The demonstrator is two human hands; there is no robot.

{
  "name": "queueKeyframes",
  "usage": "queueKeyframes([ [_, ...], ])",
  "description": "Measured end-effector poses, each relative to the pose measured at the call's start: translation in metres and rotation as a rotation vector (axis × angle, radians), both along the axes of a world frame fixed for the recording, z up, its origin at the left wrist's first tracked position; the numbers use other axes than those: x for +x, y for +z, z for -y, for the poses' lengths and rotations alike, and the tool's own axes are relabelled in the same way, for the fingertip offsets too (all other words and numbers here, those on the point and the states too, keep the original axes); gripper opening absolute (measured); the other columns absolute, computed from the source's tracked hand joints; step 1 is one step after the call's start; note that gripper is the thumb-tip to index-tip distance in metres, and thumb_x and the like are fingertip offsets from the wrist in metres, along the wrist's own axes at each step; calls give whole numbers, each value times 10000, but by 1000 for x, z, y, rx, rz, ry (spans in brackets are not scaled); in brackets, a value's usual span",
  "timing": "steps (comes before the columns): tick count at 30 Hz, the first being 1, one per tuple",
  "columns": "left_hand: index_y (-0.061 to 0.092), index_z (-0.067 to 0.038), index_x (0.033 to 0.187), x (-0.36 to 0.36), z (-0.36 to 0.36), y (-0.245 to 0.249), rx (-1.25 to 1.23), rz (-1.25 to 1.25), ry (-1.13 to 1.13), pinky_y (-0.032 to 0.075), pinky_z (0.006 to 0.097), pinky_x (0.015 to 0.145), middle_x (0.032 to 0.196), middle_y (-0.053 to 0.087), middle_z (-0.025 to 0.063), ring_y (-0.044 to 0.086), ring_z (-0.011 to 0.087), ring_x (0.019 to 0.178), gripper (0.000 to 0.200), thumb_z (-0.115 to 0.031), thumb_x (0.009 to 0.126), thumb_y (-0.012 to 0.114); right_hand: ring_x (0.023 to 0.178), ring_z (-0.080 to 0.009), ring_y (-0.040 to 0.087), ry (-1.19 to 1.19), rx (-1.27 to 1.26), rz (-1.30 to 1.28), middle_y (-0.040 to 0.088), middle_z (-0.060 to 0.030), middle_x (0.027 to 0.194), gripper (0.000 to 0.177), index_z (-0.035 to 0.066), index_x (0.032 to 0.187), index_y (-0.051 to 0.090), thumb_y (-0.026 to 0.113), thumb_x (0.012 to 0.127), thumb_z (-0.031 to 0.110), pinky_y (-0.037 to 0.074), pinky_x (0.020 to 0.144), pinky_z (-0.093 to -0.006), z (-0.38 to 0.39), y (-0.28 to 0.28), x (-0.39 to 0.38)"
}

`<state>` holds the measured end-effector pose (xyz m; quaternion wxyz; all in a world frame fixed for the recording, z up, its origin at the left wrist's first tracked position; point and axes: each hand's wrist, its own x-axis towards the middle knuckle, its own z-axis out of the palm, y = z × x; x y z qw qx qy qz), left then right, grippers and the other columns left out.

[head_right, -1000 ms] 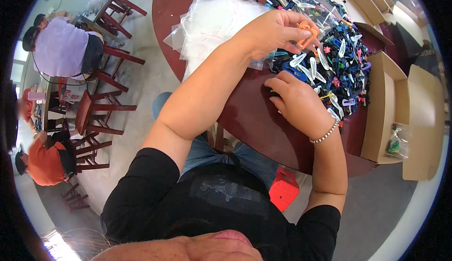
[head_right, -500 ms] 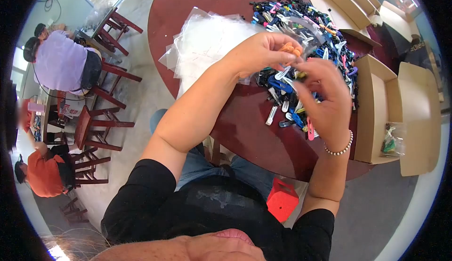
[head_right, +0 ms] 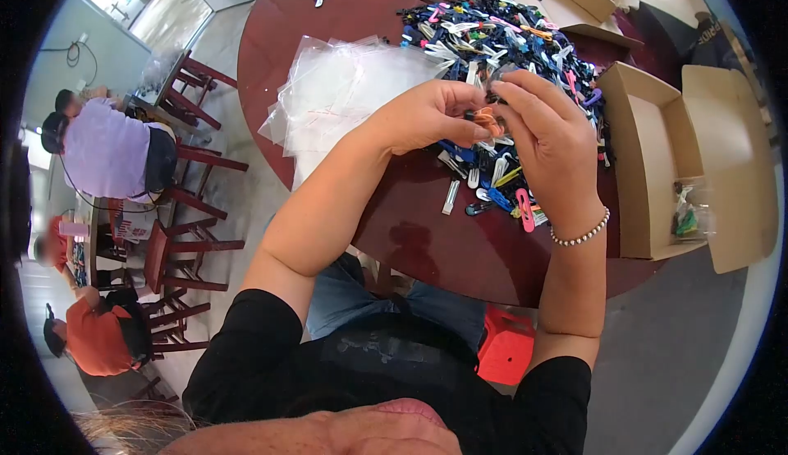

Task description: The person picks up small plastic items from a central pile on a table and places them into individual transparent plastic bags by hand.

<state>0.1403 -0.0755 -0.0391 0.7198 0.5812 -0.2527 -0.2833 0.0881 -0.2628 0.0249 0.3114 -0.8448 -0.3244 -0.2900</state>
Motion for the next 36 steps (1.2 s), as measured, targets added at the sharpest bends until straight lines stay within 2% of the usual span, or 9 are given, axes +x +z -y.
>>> queueKeyframes([
  [10, 624, -35, 1128, 0, 1, 2, -47, -107, 43, 538, 229, 714, 970, 699, 34, 650, 85, 861, 267, -108, 874, 660, 843, -167, 651, -56, 146, 72, 681, -115, 966, 134, -27, 972, 665, 643, 841, -44, 510, 714, -252, -4, 1, -2],
  [15, 616, -19, 1110, 2, 2, 0, -69, -183, 180, 564, 264, 741, 994, 688, 71, 663, 128, 877, 220, -106, 908, 623, 818, -170, 649, -40, 97, 20, 678, -117, 945, 128, -24, 959, 661, 659, 831, -36, 504, 691, -255, -7, -1, -3],
  [18, 609, -3, 1096, 7, 2, -4, -92, -212, 258, 573, 278, 755, 1016, 673, 96, 664, 144, 895, 209, -85, 904, 616, 766, -187, 642, 54, -31, -159, 663, -114, 886, 130, -23, 927, 648, 678, 801, -31, 499, 663, -269, -7, -5, -3],
  [20, 601, 8, 1086, 7, 0, -3, -122, -228, 304, 578, 280, 751, 1030, 661, 109, 667, 158, 903, 197, -72, 906, 602, 722, -209, 628, 166, -272, -436, 639, -109, 841, 144, -25, 905, 632, 691, 774, -26, 492, 636, -290, -6, -9, -4],
  [22, 626, -10, 1036, 11, -3, -1, -249, -300, 324, 560, 255, 679, 1006, 680, 101, 669, 149, 810, 159, -52, 885, 604, 695, -221, 616, 187, -285, -495, 629, -106, 855, 149, -28, 902, 626, 690, 767, -24, 484, 614, -298, -8, -12, -6],
  [24, 598, 10, 1060, 13, -7, 2, -266, -311, 339, 574, 271, 683, 1008, 677, 117, 683, 184, 833, 183, -42, 885, 591, 712, -238, 627, 184, -319, -560, 635, -113, 915, 175, -20, 937, 636, 689, 769, -23, 493, 627, -300, -9, -12, -5],
  [27, 542, 29, 1110, 16, -11, 2, -352, -368, 350, 593, 301, 669, 1012, 672, 152, 697, 230, 863, 231, -43, 892, 574, 771, -259, 640, 268, -299, -524, 639, -112, 958, 208, -3, 966, 648, 688, 762, -15, 506, 662, -315, -26, -24, -9],
  [30, 540, 31, 1112, 20, -13, -1, -408, -380, 301, 594, 305, 668, 1018, 670, 161, 696, 234, 856, 230, -36, 893, 565, 878, -285, 638, 232, -548, -343, 641, -95, 1011, 256, 57, 1042, 655, 637, 787, 49, 526, 732, -359, -44, -37, -18],
  [36, 534, 34, 1114, 22, -15, 1, -468, -378, 294, 596, 316, 666, 1000, 671, 162, 696, 245, 843, 217, -57, 917, 535, 791, -287, 621, 188, -698, -290, 602, -94, 876, 159, 39, 952, 634, 548, 819, 48, 517, 680, -385, -47, -47, -17],
])
